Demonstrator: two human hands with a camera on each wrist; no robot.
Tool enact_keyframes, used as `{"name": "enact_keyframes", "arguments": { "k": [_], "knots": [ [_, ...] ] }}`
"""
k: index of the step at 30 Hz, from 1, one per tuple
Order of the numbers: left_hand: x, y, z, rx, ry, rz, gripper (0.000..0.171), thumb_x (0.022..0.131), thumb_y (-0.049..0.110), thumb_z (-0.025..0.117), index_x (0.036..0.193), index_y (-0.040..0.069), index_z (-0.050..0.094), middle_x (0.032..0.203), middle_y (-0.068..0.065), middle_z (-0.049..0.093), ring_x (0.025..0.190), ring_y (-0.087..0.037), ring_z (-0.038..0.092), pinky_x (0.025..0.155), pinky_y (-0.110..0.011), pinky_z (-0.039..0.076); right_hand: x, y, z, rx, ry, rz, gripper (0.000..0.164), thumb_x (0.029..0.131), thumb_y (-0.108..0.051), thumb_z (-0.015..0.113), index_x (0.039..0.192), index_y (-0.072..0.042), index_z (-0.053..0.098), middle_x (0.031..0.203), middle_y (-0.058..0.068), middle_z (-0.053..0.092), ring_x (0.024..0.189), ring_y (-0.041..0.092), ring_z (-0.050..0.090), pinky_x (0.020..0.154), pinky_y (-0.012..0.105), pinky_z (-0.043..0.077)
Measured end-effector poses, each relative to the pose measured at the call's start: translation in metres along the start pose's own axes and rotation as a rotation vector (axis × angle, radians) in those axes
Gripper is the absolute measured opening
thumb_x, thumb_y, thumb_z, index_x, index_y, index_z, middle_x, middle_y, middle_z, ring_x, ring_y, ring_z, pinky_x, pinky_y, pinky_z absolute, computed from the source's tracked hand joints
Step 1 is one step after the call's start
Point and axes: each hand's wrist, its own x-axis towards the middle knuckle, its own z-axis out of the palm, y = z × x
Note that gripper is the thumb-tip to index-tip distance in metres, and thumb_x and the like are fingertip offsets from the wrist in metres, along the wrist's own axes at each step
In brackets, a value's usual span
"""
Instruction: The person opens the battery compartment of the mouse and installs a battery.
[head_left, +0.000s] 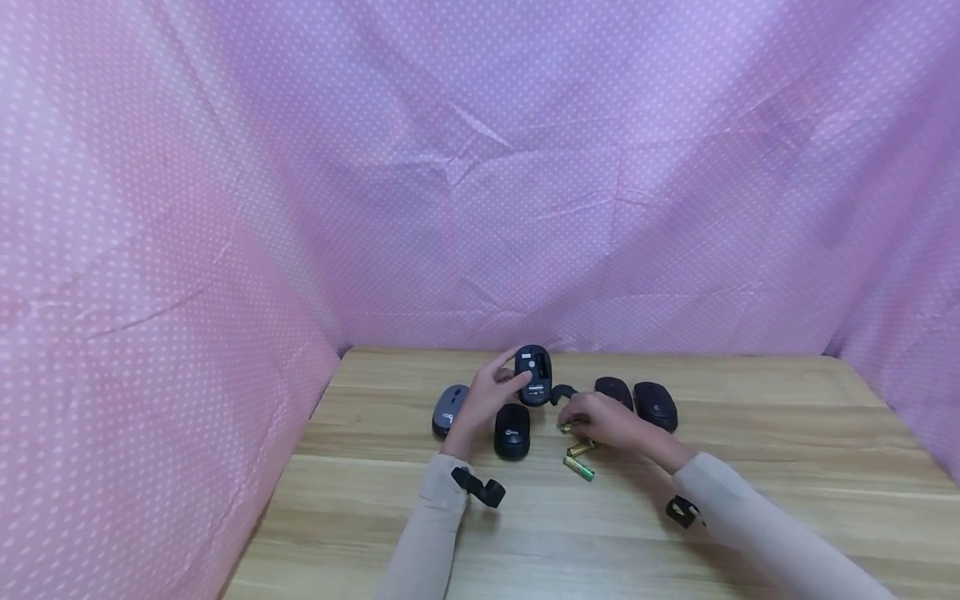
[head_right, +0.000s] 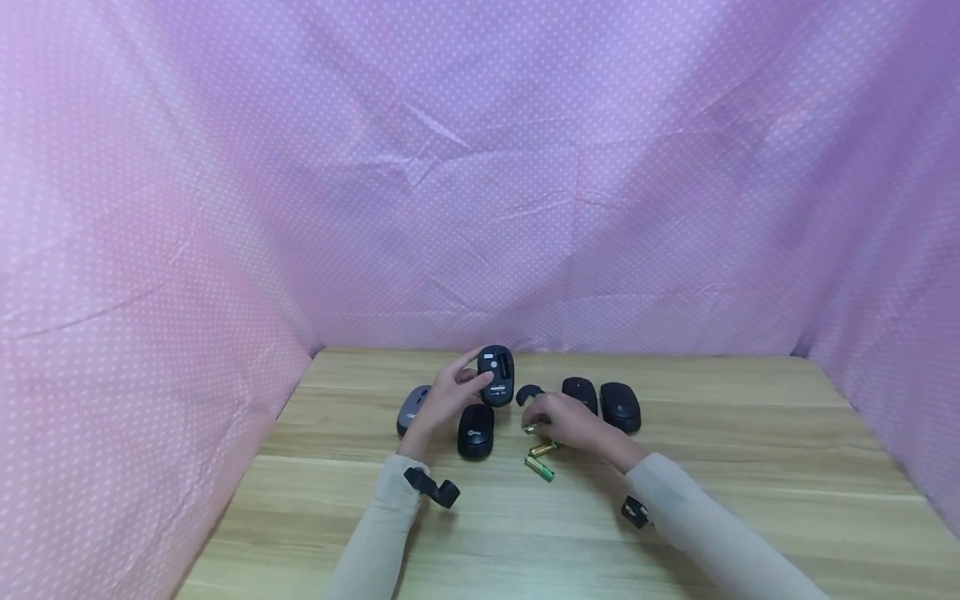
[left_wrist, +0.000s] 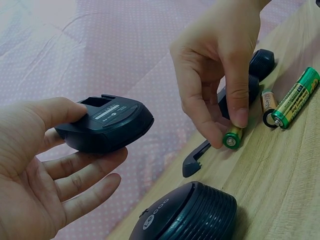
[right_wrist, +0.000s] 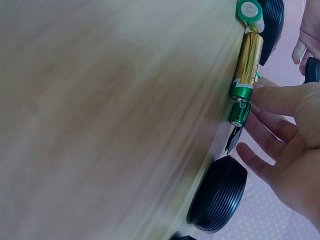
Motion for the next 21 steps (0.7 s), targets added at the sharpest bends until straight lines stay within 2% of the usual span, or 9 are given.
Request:
{"name": "enact_keyframes", "arguments": {
  "k": [5,9,12,16,21],
  "knots": [
    [0.0,0.001,0.001,0.0,0.008,0.001,0.059,0.102,0.024,0.064,0.156,0.013,0.043,0.122,-0.024,0.07,0.097,-0.024,0.072,0.09,-0.044,0.061,0.003,0.001,-0.001,0.058,-0.013,-0.002,0.02,0.091,0.0,0.072,0.107,-0.008,0.078,0.104,0.002,0.076,0.092,0.01,0.067,0.079,0.026,0.057],
    [0.0,0.001,0.002,-0.001,0.017,0.005,0.058,0.102,0.02,0.064,0.155,0.012,0.043,0.121,-0.026,0.07,0.096,-0.025,0.071,0.091,-0.048,0.061,0.004,0.001,-0.004,0.135,-0.007,-0.012,0.021,0.092,0.003,0.068,0.11,-0.004,0.076,0.11,0.008,0.076,0.102,0.021,0.071,0.087,0.034,0.061],
    [0.0,0.001,0.002,0.005,0.016,-0.001,0.058,0.101,0.021,0.065,0.155,0.014,0.044,0.121,-0.024,0.071,0.096,-0.023,0.071,0.091,-0.045,0.061,0.005,0.0,-0.007,0.174,0.005,0.003,0.023,0.093,0.005,0.066,0.112,-0.003,0.075,0.112,0.01,0.076,0.106,0.025,0.071,0.091,0.039,0.06],
    [0.0,0.001,0.001,0.007,0.014,-0.007,0.057,0.101,0.024,0.065,0.154,0.018,0.045,0.121,-0.022,0.071,0.096,-0.022,0.071,0.09,-0.039,0.061,0.008,-0.001,-0.011,0.205,0.029,0.022,0.023,0.093,0.005,0.065,0.114,-0.002,0.075,0.111,0.009,0.076,0.102,0.022,0.07,0.087,0.034,0.06],
    [0.0,0.0,0.0,0.0,0.01,0.007,0.056,0.101,0.024,0.065,0.154,0.019,0.046,0.121,-0.024,0.07,0.095,-0.023,0.072,0.089,-0.041,0.062,0.01,-0.001,-0.017,0.283,0.062,0.045,0.024,0.094,0.004,0.066,0.116,-0.001,0.074,0.113,0.013,0.076,0.101,0.024,0.071,0.085,0.027,0.058]
  ]
}}
